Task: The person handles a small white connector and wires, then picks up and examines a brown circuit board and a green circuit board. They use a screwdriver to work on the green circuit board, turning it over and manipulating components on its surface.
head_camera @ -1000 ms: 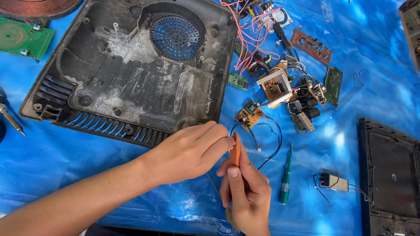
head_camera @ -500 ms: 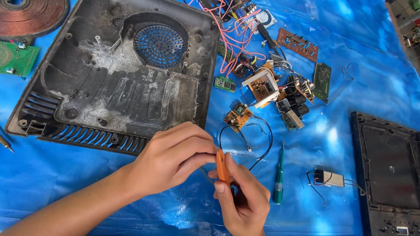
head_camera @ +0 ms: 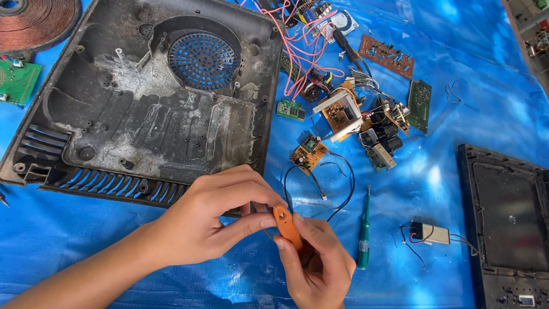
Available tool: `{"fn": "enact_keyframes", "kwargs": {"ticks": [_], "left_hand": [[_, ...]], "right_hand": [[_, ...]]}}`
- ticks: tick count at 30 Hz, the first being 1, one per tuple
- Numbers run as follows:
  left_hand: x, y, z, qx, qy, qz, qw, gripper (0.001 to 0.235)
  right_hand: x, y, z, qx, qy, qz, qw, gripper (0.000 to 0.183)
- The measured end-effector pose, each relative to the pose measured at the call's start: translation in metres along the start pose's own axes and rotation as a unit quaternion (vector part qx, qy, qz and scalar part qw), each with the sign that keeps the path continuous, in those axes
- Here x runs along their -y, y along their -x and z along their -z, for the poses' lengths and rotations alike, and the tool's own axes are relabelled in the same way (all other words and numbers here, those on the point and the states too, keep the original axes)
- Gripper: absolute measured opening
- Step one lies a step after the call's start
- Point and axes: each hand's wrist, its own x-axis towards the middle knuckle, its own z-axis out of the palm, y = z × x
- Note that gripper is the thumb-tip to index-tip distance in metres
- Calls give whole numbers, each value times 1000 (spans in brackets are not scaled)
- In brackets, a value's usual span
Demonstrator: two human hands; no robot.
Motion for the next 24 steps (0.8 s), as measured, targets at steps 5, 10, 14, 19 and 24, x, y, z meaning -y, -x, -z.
{"fn": "enact_keyframes", "kwargs": {"ticks": [5, 10, 14, 19, 24], "left_hand": [[2, 2, 1, 2, 2, -20, 1000, 9], [0, 3, -2, 8, -4, -15, 1000, 9], [-6, 5, -5, -10, -24, -22, 999, 14], [-6, 6, -12, -41, -33, -9, 999, 13], [-2, 12, -20, -58, -7, -4, 998, 18]], "right_hand": [[-1, 0, 0, -1, 2, 6, 1000, 36], [-4, -2, -1, 0, -29, 33, 999, 35], [-4, -2, -1, -5, -11, 42, 999, 34], [-8, 0, -3, -6, 15, 54, 998, 32], [-13, 4, -3, 3, 36, 73, 997, 33]]}}
